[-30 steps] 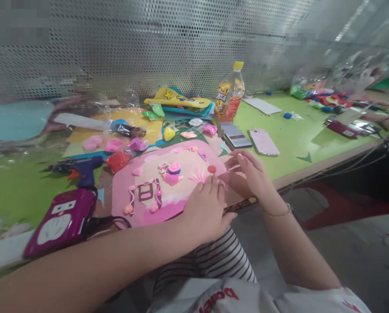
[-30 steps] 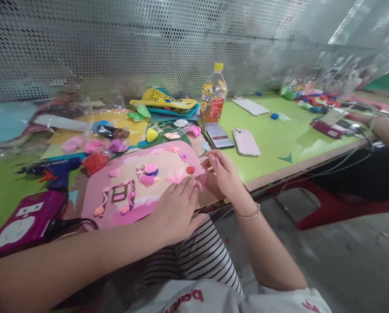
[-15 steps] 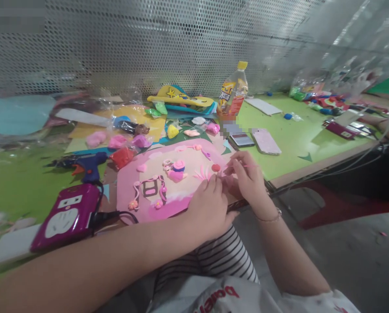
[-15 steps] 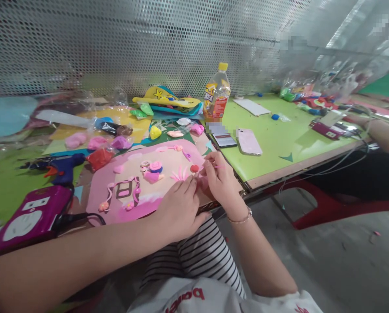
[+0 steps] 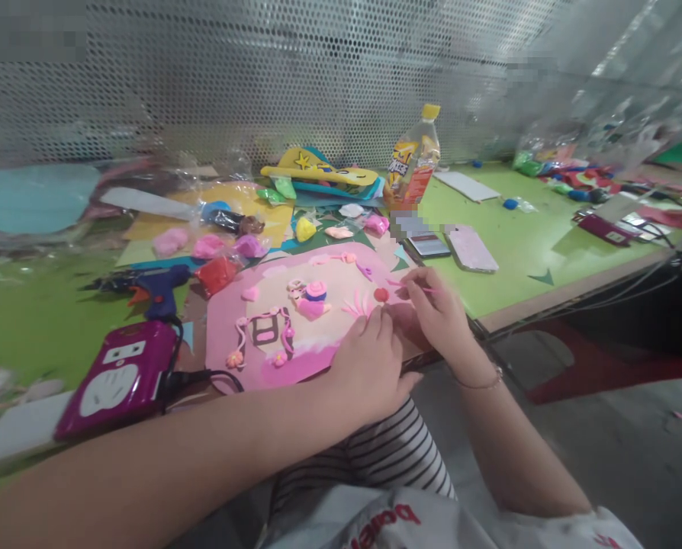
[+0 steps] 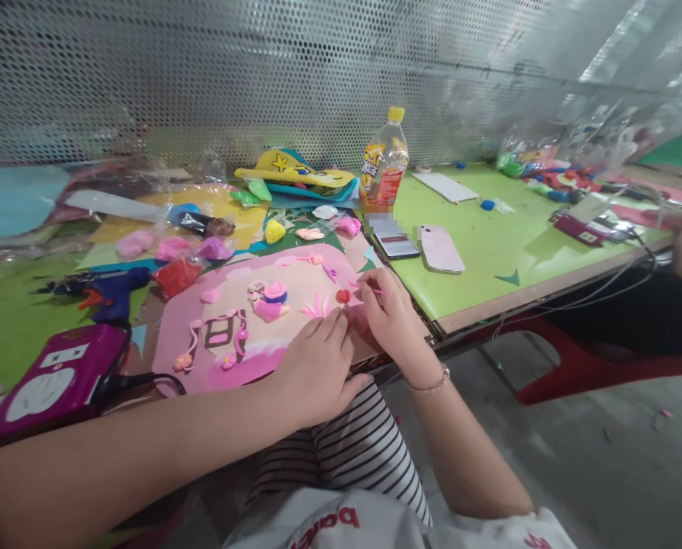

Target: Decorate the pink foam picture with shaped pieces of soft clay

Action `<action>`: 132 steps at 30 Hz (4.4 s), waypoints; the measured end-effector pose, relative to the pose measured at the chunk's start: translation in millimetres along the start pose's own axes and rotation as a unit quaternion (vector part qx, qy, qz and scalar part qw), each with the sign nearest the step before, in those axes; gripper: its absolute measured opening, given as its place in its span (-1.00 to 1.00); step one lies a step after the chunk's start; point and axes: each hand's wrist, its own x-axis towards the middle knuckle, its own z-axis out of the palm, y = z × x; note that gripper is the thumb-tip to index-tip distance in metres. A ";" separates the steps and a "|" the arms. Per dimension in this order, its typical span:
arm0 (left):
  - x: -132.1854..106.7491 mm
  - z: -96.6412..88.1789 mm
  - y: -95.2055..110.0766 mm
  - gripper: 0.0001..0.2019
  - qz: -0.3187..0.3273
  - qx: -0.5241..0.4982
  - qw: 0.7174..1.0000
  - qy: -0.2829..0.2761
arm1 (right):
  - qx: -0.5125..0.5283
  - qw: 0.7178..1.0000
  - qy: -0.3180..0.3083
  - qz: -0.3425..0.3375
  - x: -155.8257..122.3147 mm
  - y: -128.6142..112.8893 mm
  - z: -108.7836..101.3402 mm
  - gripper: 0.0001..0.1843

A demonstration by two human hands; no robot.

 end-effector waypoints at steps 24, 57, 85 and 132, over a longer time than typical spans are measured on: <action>-2.0 1.9 -2.1 -0.30 -0.016 -0.043 0.998 -0.031 | -0.062 0.821 -0.398 -0.405 94.5 37.1 -17.3 -0.64; -3.7 5.7 -5.4 -0.33 0.004 -0.007 1.000 0.018 | -0.099 0.813 -0.452 -0.353 97.9 35.5 -28.1 -0.63; -3.7 4.3 -6.0 -0.29 0.011 0.002 1.000 0.005 | -0.079 0.845 -0.408 -0.336 91.2 28.1 -34.3 -0.60; -2.4 8.1 -5.2 -0.29 0.011 0.016 1.000 0.024 | 0.208 0.914 -0.347 -0.019 89.3 19.6 -26.0 -0.85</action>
